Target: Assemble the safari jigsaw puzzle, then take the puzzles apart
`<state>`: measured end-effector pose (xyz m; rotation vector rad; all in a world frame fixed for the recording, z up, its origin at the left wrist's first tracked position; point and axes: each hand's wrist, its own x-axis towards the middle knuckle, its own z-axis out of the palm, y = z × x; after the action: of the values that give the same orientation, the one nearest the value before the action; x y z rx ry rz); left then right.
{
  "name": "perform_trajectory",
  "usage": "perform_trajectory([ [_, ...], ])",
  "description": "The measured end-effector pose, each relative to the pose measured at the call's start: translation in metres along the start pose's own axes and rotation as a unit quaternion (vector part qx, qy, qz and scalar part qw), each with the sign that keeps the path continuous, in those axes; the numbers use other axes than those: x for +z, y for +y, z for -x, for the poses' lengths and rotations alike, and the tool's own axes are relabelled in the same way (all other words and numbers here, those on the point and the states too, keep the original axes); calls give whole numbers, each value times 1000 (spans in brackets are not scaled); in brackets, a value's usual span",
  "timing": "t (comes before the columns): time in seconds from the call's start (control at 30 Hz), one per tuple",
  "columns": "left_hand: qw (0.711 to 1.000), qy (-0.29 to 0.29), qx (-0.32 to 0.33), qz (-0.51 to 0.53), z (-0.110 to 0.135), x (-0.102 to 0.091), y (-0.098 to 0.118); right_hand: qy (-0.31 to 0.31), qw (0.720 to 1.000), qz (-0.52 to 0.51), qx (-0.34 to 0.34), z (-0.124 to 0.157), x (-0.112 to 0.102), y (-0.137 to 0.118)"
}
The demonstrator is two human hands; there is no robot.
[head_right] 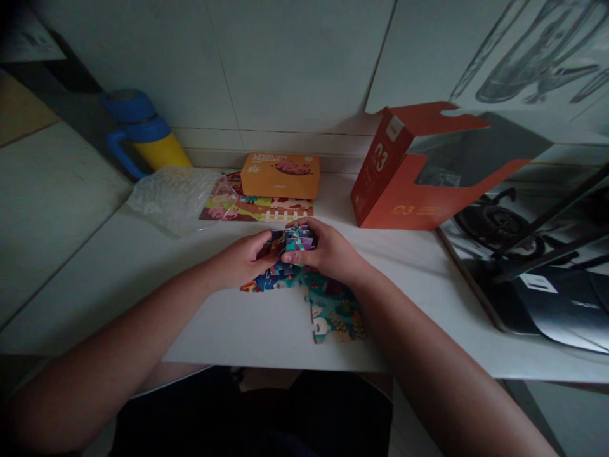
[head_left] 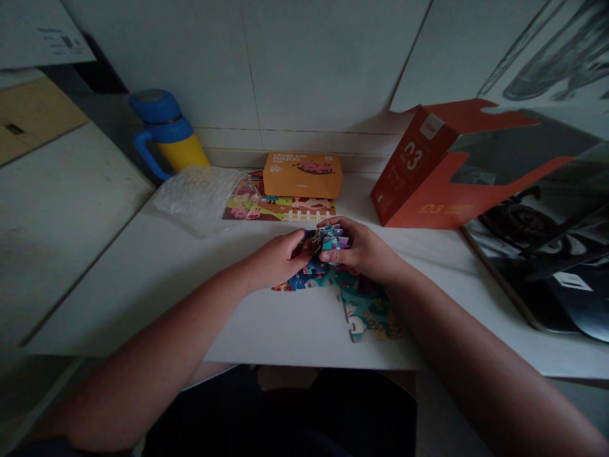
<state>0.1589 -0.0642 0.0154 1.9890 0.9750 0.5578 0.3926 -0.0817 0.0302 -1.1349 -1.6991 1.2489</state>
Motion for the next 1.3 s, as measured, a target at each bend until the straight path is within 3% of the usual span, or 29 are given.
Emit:
perform_trajectory([
  [0.13, 999, 14, 10, 40, -2, -1, -5, 17, 998, -48, 25, 0, 0, 1],
  [0.37, 987, -29, -26, 154, 1, -10, 1, 136, 987, -78, 43, -3, -5, 3],
  [0.5, 995, 13, 29, 94, 4, -9, 9, 110, 991, 21, 71, -2, -1, 4],
  [0.67, 995, 64, 71, 33, 2, 1, 12, 75, 980, 181, -36, -2, 8, 10],
  [0.87, 994, 93, 52, 17, -1, 7, 4, 23, 974, 195, -112, -1, 6, 12],
  [1.0, 993, 107, 55, 6, -1, 7, 3, -8, 967, 234, -104, 1, 4, 9],
  [1.17, 991, 118, 56, 14, 1, 2, 2, -10, 961, 268, -72, 2, 3, 7],
  [1.3, 982, 170, 60, 56, 0, -3, 1, 24, 961, 261, -84, 0, 3, 9],
])
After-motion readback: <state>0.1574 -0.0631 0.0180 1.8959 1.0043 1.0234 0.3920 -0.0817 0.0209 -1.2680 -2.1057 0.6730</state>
